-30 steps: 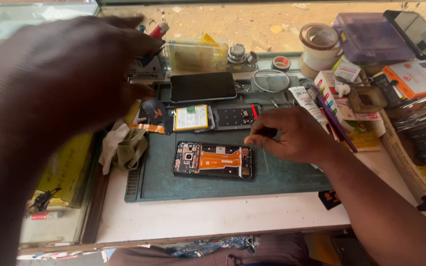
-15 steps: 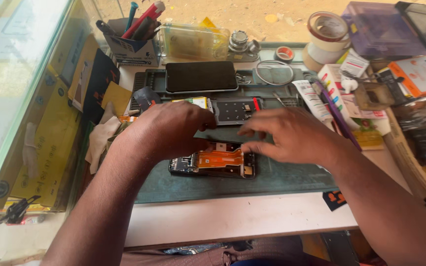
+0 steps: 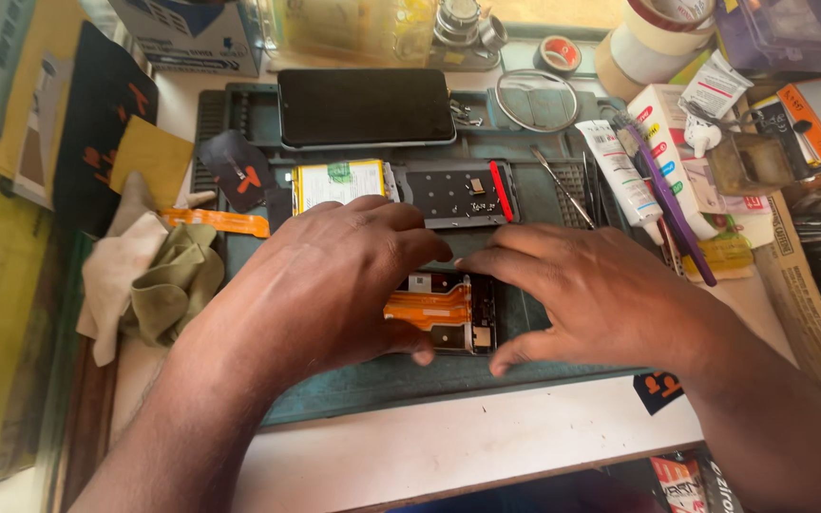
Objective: The person repairs a disassembled smartphone at a workbench. They use a screwdriver to unscrew and tighten screws on the phone chassis, reposition the frame, then use tweezers to work on the board area and handle a small flex-cable component by hand before setting it on the phone.
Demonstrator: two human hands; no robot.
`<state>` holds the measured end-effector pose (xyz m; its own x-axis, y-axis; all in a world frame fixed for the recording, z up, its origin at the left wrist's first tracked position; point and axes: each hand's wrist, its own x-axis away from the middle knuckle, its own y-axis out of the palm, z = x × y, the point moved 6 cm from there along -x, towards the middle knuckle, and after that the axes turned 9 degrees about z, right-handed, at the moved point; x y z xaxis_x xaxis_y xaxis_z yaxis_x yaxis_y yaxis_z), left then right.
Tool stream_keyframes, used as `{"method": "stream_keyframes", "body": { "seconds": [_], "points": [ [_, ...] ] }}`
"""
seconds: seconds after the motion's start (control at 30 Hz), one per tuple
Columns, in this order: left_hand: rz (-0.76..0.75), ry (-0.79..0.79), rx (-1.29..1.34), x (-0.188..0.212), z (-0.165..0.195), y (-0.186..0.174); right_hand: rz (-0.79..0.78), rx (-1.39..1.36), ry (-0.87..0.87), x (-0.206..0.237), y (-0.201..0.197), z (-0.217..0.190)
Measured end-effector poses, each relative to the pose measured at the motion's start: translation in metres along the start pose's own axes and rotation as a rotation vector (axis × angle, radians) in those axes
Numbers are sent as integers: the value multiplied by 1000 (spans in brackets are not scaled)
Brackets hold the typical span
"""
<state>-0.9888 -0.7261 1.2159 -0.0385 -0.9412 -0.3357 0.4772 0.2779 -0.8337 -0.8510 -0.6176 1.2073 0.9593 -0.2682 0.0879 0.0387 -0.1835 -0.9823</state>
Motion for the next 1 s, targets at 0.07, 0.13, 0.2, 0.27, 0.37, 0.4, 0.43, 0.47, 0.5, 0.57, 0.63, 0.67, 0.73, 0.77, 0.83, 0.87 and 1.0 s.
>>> {"method": "stream_keyframes", "body": {
  "seconds": [0.07,0.13,0.2,0.27,0.37,0.4,0.43,0.47,0.5,0.57,0.63,0.67,0.73,0.77,0.83,0.87,1.0],
  "points": [
    [-53,-27,-15,0,-2,9,-19,-3,2,1,2,2],
    [-103,-55,-21,1,-2,15,34,-31,-90,3,-4,3],
    [-154,-89,-15,1,-2,19,117,-81,-56,12,-18,18],
    [-145,-70,-1,-1,1,19,192,-143,137,20,-36,48],
    [-145,-68,-34,-4,4,19,493,50,120,35,-73,77],
    [-148,-72,-53,-6,4,20,489,77,143,35,-75,86],
    [-174,-84,-72,-7,4,21,484,103,166,36,-77,94],
    [-200,-96,-89,-8,5,23,478,129,190,39,-78,101],
    [-227,-107,-103,-9,5,25,446,158,215,43,-76,105],
    [-242,-111,-109,-12,7,26,380,208,262,45,-70,112],
    [-278,-125,-121,-14,8,29,340,204,331,47,-67,117],
    [-300,-140,-132,-14,6,30,322,204,359,47,-66,120],
    [-314,-164,-135,-14,4,31,271,224,361,44,-62,122],
    [-302,-164,-129,-14,3,31,247,234,362,42,-61,123],
    [-298,-163,-118,-12,0,33,331,235,237,41,-68,119],
    [-305,-163,-112,-11,-2,34,373,237,177,43,-72,116],
    [-227,-101,-57,-7,-4,35,380,115,365,52,-77,128]
  ]
}}
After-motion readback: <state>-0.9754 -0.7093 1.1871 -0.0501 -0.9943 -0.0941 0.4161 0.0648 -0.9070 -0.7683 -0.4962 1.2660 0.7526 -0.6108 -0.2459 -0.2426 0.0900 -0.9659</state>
